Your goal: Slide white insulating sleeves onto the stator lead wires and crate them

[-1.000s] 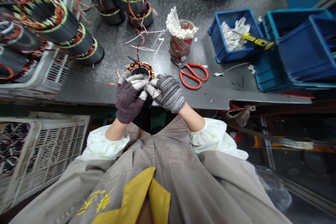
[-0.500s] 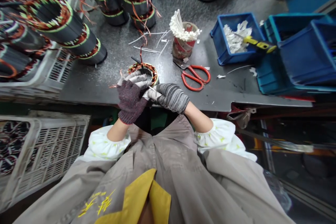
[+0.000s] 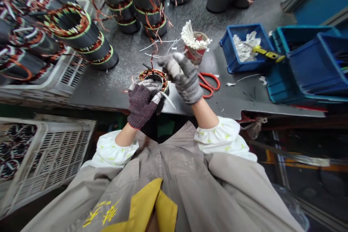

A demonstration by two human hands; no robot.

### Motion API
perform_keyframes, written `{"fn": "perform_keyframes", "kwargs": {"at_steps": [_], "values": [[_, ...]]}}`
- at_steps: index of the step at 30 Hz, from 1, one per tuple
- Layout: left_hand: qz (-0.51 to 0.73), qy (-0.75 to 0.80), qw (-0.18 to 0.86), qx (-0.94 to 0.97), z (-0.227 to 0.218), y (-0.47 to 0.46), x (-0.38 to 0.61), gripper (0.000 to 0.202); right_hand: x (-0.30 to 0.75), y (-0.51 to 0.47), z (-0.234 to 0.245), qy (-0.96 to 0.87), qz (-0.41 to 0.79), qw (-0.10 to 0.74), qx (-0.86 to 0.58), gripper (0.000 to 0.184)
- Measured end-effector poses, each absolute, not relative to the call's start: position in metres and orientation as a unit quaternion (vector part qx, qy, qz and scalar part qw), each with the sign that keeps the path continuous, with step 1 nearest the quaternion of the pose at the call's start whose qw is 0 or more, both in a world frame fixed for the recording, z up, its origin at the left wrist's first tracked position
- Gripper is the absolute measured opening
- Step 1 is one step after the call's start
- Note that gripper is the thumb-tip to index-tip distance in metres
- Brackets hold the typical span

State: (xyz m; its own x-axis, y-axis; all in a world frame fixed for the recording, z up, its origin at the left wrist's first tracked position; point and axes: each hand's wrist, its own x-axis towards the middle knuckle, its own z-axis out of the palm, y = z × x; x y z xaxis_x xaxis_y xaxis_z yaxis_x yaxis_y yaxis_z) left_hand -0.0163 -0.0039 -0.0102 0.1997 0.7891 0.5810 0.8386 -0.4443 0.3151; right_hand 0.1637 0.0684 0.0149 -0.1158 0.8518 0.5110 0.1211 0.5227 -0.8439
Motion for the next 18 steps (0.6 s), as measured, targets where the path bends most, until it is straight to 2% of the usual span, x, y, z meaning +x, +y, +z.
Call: {"fn": "perform_keyframes", "kwargs": {"at_steps": [2,7,10,12,15,18], "values": [[-0.348,-0.533,0.035,-0.771,-0.012,-0.003,-0.015,0.019,0.182,0.053,0.012,-0.714,0.243,0.544,-0.367,0.034],[-0.325,-0.6,0.042,-0.73,-0.024,0.002,-0.007,0.024,0.185,0.04,0.003,-0.867,0.13,0.36,-0.318,0.026],[-0.33,-0.614,0.028,-0.716,-0.026,0.003,-0.002,0.02,0.166,0.05,-0.003,-0.856,0.074,0.359,-0.364,0.026],[-0.33,-0.613,0.017,-0.717,-0.024,0.002,0.0,0.017,0.158,0.054,-0.004,-0.825,0.09,0.375,-0.413,0.027],[-0.321,-0.585,0.013,-0.745,-0.017,-0.006,-0.006,0.019,0.157,0.052,-0.003,-0.794,0.193,0.391,-0.424,0.03],[-0.308,-0.54,0.044,-0.782,-0.013,-0.017,-0.026,0.03,0.162,0.038,-0.004,-0.77,0.276,0.423,-0.389,0.033]]}}
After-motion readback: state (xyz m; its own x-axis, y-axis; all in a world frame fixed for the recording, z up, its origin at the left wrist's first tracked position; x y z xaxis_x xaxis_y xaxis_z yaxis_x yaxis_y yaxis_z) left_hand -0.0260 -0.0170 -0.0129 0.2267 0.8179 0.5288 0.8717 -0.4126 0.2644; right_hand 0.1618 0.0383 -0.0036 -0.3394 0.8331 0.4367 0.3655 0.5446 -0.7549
